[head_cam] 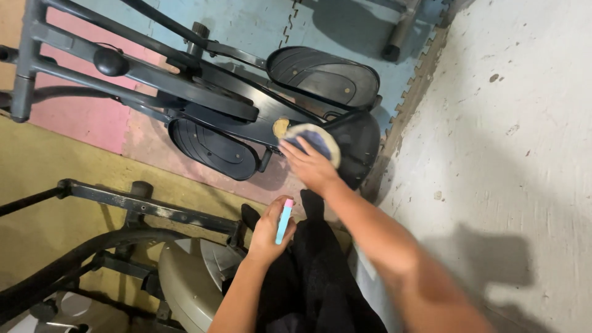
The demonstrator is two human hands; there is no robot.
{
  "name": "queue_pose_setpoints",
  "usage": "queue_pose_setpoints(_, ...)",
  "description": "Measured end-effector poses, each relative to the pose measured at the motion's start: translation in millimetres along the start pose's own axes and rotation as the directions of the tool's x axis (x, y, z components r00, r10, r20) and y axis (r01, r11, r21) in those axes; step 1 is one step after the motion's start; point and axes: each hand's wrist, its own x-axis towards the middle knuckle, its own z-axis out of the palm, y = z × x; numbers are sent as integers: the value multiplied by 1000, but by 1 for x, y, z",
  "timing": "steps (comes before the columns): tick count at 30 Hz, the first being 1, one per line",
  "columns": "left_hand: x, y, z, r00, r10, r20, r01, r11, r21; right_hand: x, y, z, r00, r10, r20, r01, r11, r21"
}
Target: Cleaning various pieces of gym equipment with a spray bottle and cloth.
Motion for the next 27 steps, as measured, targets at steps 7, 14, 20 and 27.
queue_pose_setpoints(7, -6, 12, -1, 997, -72, 13, 73, 995, -73, -6, -26, -15, 987, 64, 150, -27, 971, -238)
queue_pose_setpoints(14, -11, 8, 0, 993, 114, -32, -114, 993, 6, -118, -18, 17, 998, 62, -26, -48, 926, 374)
queue_pose_setpoints(20, -11, 14, 0, 999, -44, 29, 46, 996, -75, -141, 18, -2, 957, 235, 168, -272, 928, 255)
queue_pose_setpoints(27, -19, 5, -3, 999, -12, 46, 12, 1000, 1, -64, 62, 0, 853, 508, -121, -444, 828, 341)
